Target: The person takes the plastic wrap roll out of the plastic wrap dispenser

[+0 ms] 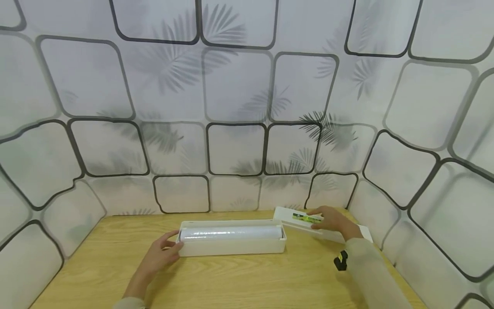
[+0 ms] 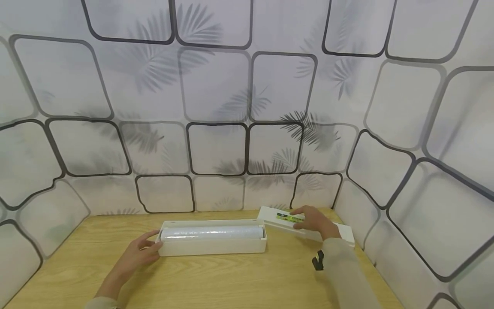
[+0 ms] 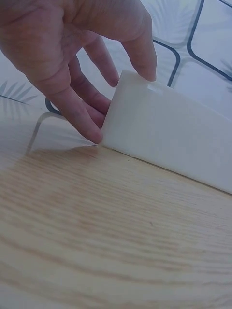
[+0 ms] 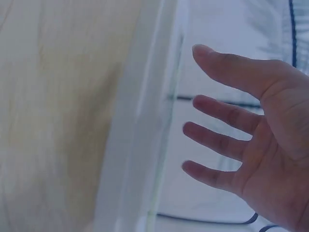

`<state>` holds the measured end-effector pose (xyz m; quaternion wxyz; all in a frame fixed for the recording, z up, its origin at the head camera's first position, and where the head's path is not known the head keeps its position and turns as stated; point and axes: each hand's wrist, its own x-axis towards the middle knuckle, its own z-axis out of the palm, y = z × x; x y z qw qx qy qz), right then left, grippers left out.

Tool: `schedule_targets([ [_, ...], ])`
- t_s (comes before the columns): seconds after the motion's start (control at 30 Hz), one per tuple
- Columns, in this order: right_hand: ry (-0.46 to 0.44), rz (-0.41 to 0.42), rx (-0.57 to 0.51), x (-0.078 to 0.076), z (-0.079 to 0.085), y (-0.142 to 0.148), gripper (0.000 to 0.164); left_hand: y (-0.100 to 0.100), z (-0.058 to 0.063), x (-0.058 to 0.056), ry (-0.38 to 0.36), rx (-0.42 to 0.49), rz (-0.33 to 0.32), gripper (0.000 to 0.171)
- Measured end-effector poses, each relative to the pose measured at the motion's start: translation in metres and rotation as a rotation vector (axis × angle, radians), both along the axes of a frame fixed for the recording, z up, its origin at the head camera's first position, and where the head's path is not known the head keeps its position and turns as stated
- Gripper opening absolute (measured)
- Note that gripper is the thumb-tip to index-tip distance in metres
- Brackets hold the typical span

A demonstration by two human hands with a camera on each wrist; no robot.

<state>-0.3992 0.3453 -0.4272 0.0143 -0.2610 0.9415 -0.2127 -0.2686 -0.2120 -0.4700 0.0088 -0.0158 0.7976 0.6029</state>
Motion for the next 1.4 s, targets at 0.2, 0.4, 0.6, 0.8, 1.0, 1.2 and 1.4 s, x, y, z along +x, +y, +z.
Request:
schedule_targets([
  [0.2, -0.081, 0.030, 0.023, 0.005, 0.026, -0.038, 0.050, 0.000, -0.002, -0.001, 0.003, 0.006, 0.001, 0.061],
  [0.4, -0.140, 0.068, 0.086, 0.013, 0.043, -0.076, 0.046, -0.001, -0.003, -0.001, -0.002, 0.017, -0.002, 0.062],
  [0.6, -0.137, 0.129, 0.099, 0.018, 0.047, -0.107, 0.045, -0.002, -0.004, -0.003, 0.003, -0.001, -0.022, 0.062],
  [0.8, -0.145, 0.149, 0.119, 0.023, 0.049, -0.133, 0.042, -0.003, -0.005, -0.002, 0.013, -0.012, -0.034, 0.062],
  [1.0, -0.191, 0.158, 0.118, 0.024, 0.051, -0.152, 0.042, -0.002, -0.005, -0.003, 0.014, -0.018, -0.022, 0.061],
  [1.2, -0.226, 0.149, 0.123, 0.022, 0.047, -0.164, 0.040, -0.002, -0.003, -0.002, 0.011, -0.012, -0.026, 0.061],
  [1.4, -0.270, 0.105, 0.114, 0.016, 0.039, -0.170, 0.036, -0.004, -0.002, -0.002, -0.003, 0.008, -0.043, 0.062],
])
